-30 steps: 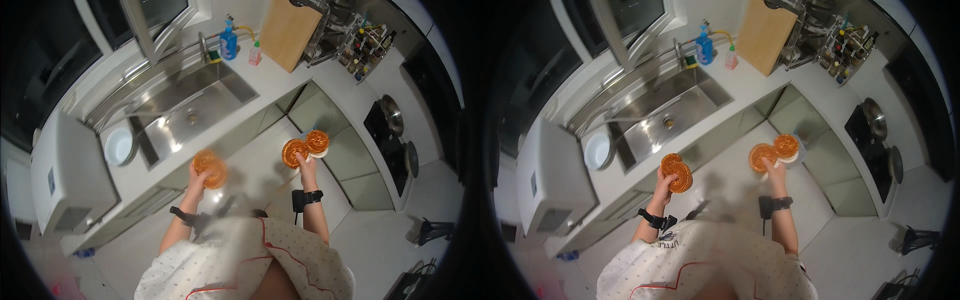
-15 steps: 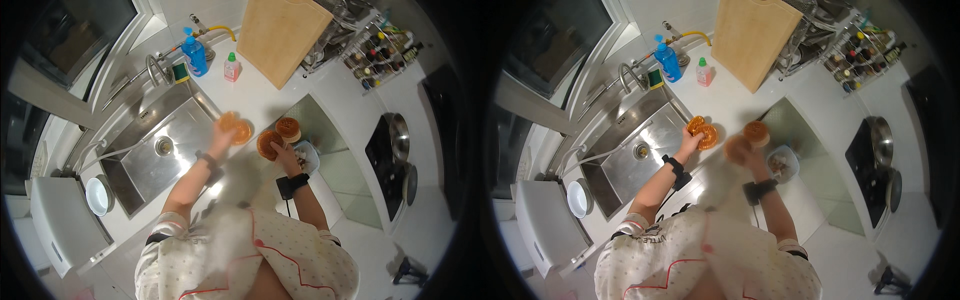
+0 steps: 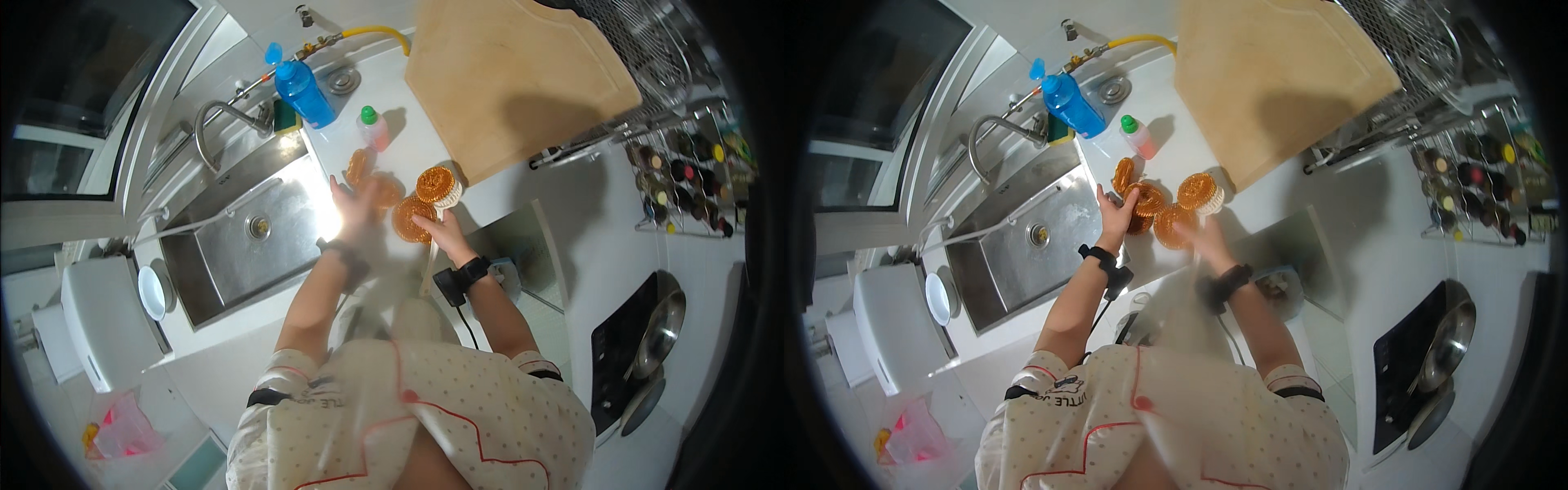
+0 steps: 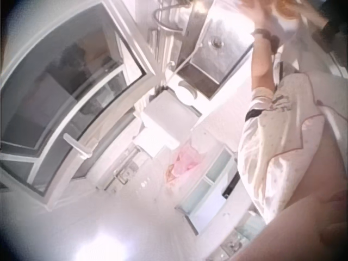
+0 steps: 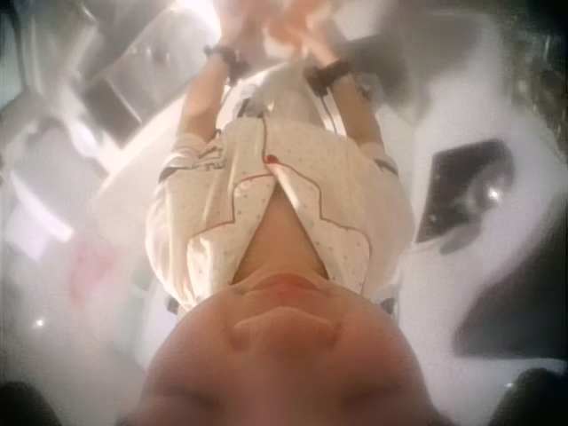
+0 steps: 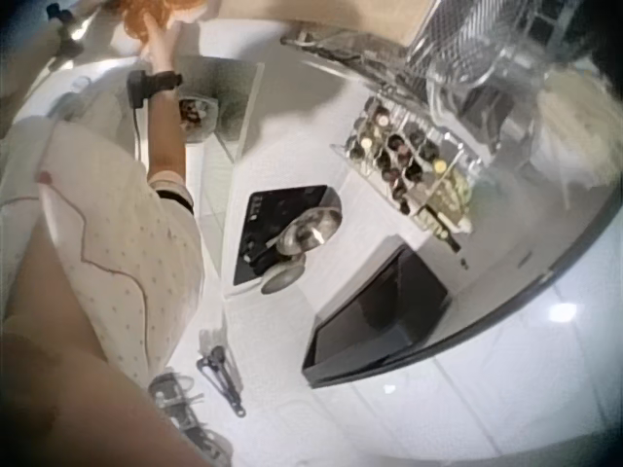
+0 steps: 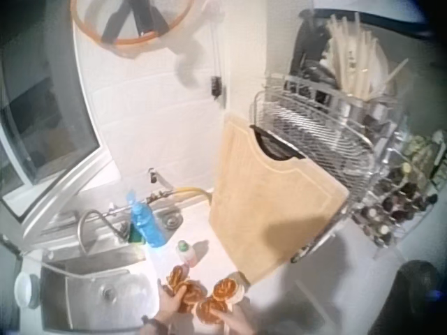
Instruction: The person unpacks a box and assembles several orange scrubber heads onto a white handle. They then place the scrubbers in the kitchen and proceed to the laundry area, where they load clothes into a washing machine, add detergent, and start the cycle.
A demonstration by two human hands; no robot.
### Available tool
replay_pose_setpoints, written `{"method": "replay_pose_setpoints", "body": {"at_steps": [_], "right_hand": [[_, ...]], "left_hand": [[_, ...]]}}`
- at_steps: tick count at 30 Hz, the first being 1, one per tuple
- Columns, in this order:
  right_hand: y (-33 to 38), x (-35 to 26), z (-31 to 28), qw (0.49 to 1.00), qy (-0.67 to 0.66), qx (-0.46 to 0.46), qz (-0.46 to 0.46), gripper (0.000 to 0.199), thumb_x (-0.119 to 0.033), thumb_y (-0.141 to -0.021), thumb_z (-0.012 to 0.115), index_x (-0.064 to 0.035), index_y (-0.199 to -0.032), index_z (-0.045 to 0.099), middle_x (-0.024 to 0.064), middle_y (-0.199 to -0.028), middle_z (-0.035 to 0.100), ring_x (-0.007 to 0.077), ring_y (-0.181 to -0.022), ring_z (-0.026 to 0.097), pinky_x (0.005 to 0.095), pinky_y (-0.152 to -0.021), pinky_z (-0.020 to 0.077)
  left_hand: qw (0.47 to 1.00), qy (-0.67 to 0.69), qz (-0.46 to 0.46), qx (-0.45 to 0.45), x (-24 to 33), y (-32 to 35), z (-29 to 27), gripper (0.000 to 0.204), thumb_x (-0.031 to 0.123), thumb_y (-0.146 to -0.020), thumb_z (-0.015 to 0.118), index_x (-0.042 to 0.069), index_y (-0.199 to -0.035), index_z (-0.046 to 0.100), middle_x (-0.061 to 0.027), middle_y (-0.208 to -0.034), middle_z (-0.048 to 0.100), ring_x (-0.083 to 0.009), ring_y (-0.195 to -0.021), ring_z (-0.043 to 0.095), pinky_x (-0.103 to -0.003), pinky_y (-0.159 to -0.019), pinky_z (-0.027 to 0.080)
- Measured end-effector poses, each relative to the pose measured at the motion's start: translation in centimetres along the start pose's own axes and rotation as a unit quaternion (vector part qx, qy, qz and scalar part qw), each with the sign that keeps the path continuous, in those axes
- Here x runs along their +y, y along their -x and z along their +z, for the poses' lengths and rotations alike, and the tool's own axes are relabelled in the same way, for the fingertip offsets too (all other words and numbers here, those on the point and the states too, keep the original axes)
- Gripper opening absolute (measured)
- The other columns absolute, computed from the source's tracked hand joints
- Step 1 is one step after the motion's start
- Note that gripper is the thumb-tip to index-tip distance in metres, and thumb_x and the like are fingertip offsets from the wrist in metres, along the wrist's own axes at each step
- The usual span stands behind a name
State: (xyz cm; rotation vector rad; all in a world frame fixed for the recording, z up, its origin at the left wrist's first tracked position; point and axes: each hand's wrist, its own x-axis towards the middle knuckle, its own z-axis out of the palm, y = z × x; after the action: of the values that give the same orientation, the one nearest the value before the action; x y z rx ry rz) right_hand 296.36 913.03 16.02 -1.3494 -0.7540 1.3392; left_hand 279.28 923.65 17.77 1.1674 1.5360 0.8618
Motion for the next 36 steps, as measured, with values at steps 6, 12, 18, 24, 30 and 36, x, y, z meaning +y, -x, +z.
{"method": "replay_pose_setpoints", "body": {"at_steps": [6, 12, 18, 24, 30, 36], "right_hand": [[-4.2, -1.7, 0.4, 0.997, 0.073, 0.003, 0.031, 0.037, -0.019, -0.083, 0.062, 0.0004, -0.113, 0.053, 0.0058, -0.104, 0.059, 0.0121, -0.094, 0.055, 0.0280, -0.082, 0.0440], [-7.0, -0.2, 0.0, 0.988, 0.139, 0.058, 0.024, 0.050, -0.040, -0.091, 0.043, 0.0053, -0.109, 0.054, 0.0135, -0.099, 0.059, 0.0193, -0.093, 0.054, 0.0316, -0.084, 0.0409], [-7.2, 0.0, -1.3, 0.980, 0.185, 0.069, -0.004, 0.045, -0.036, -0.090, 0.044, 0.0032, -0.111, 0.053, 0.0269, -0.109, 0.054, 0.0395, -0.104, 0.050, 0.0394, -0.089, 0.0381], [-4.6, -5.0, -0.7, 0.941, 0.317, 0.078, -0.087, 0.034, -0.029, -0.091, 0.045, 0.0006, -0.100, 0.059, 0.0173, -0.088, 0.062, 0.0269, -0.083, 0.059, 0.0361, -0.074, 0.0448], [3.2, -15.1, 7.3, 0.955, 0.268, -0.057, -0.115, 0.022, -0.016, -0.091, 0.045, -0.0004, -0.100, 0.057, 0.0091, -0.079, 0.061, 0.0152, -0.067, 0.055, 0.0310, -0.064, 0.0447], [11.0, -18.4, 17.2, 0.915, 0.293, -0.142, -0.239, 0.031, -0.014, -0.079, 0.053, 0.0013, -0.106, 0.051, 0.0233, -0.084, 0.059, 0.0392, -0.079, 0.057, 0.0398, -0.069, 0.0453]], "left_hand": [[0.995, 0.052, -0.078, -0.033, 3.7, 2.0, -1.5, 0.084, 0.030, -0.084, 0.060, 0.000, -0.139, 0.004, -0.0281, -0.140, 0.017, -0.0360, -0.129, 0.025, -0.039, -0.103, 0.027], [0.995, 0.065, 0.009, -0.069, 1.3, 3.5, -2.1, 0.069, 0.020, -0.088, 0.052, 0.003, -0.140, 0.009, -0.0238, -0.142, 0.015, -0.0332, -0.133, 0.016, -0.038, -0.107, 0.016], [0.914, -0.179, 0.332, -0.151, 0.3, 5.2, -4.4, 0.067, 0.017, -0.086, 0.052, 0.000, -0.139, 0.013, -0.0218, -0.142, 0.018, -0.0310, -0.132, 0.018, -0.038, -0.108, 0.015], [0.960, -0.129, 0.232, -0.092, 1.6, 6.2, -6.2, 0.063, 0.020, -0.085, 0.053, -0.002, -0.136, 0.021, -0.0214, -0.137, 0.026, -0.0308, -0.129, 0.024, -0.038, -0.107, 0.018], [0.955, 0.043, 0.252, -0.149, 10.1, 7.3, -10.4, 0.068, 0.034, -0.085, 0.054, 0.003, -0.137, 0.023, -0.0147, -0.141, 0.024, -0.0287, -0.126, 0.029, -0.039, -0.101, 0.030], [0.882, 0.088, 0.435, -0.160, 15.3, 11.8, -17.9, 0.073, 0.037, -0.075, 0.061, 0.005, -0.134, 0.031, -0.0151, -0.133, 0.036, -0.0291, -0.117, 0.041, -0.039, -0.097, 0.034]]}}
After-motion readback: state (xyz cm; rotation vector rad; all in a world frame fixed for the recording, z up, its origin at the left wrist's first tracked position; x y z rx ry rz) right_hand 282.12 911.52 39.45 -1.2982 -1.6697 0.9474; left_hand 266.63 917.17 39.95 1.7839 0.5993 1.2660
